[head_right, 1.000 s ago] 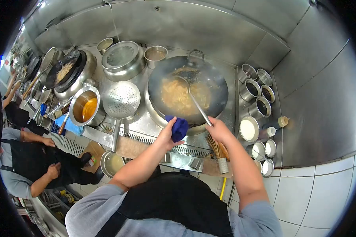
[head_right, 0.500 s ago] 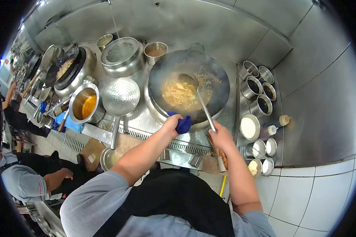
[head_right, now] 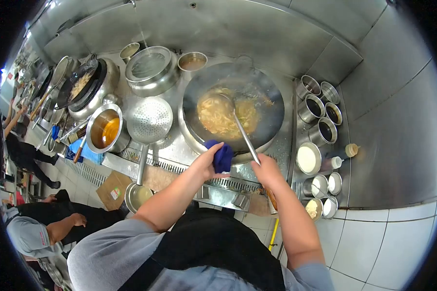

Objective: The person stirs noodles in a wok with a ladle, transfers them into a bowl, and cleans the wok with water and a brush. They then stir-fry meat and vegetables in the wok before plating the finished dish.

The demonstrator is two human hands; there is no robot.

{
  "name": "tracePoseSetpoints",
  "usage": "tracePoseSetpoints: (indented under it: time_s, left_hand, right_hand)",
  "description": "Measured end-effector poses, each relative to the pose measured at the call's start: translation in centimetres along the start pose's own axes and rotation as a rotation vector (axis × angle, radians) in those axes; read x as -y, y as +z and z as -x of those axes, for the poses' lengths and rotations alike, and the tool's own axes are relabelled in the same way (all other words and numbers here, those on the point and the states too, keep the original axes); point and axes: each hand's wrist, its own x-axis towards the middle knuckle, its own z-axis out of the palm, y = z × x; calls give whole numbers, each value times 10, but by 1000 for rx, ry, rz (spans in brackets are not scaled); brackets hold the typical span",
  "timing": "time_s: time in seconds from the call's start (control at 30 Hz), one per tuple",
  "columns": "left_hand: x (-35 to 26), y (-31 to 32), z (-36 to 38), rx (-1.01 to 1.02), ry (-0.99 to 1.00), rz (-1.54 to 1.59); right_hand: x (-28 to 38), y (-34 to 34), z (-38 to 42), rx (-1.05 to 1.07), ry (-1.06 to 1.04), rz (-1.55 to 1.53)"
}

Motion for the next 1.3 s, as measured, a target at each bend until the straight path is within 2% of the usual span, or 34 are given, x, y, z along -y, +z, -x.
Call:
tracePoseSetpoints:
  time_s: [0.07,0.1,0.2,0.27,0.37,0.4,0.47,0.57,0.6,0.63,0.67,0.7,0.73,0.8,0.93,0.97,1.1,1.3]
  left_hand:
    - [-12,-2,-31,32,-47,25]
    - [-14,-5,-49,-19,-44,17]
    - [-5,-1,-55,-53,-9,82]
    - [9,-4,-56,-31,176,152]
    - [29,-8,-31,-35,284,170]
    - [33,-11,-27,-35,287,168]
    - [44,-18,-20,-161,340,81]
    - [47,-13,1,-206,418,25]
    - [48,-10,6,-236,471,-36]
    - [47,-3,17,-287,495,-47]
    - [46,-2,21,-298,498,-31]
    - [47,-2,23,-278,510,-27]
    - [49,-3,25,-255,520,-27]
    - [49,-10,28,-271,484,-30]
    - [52,-27,48,-170,387,102]
    - [52,-30,56,-102,347,189]
    - [51,-48,79,-59,276,229]
    - [78,-67,115,-126,284,167]
  right_hand:
    - [5,-15,24,-49,46,58]
    - [9,-25,34,-109,97,112]
    - [15,-50,36,-170,183,207]
    - [5,-62,31,-200,205,258]
    - [-6,-71,24,-273,173,306]
    - [-10,-69,20,-275,171,304]
    - [-18,-61,17,-346,141,335]
    - [-3,-25,30,-248,261,305]
    - [-18,-2,38,-236,112,332]
    - [32,0,58,-34,354,-80]
    - [36,18,68,20,446,-418]
    - [68,22,80,83,489,-646]
    - [81,19,85,90,490,-639]
    - [96,16,84,351,582,-1312]
    - [90,29,90,533,610,-1421]
    - [90,29,91,536,610,-1419]
    - [92,19,95,603,576,-1317]
    - [90,0,118,687,571,-1182]
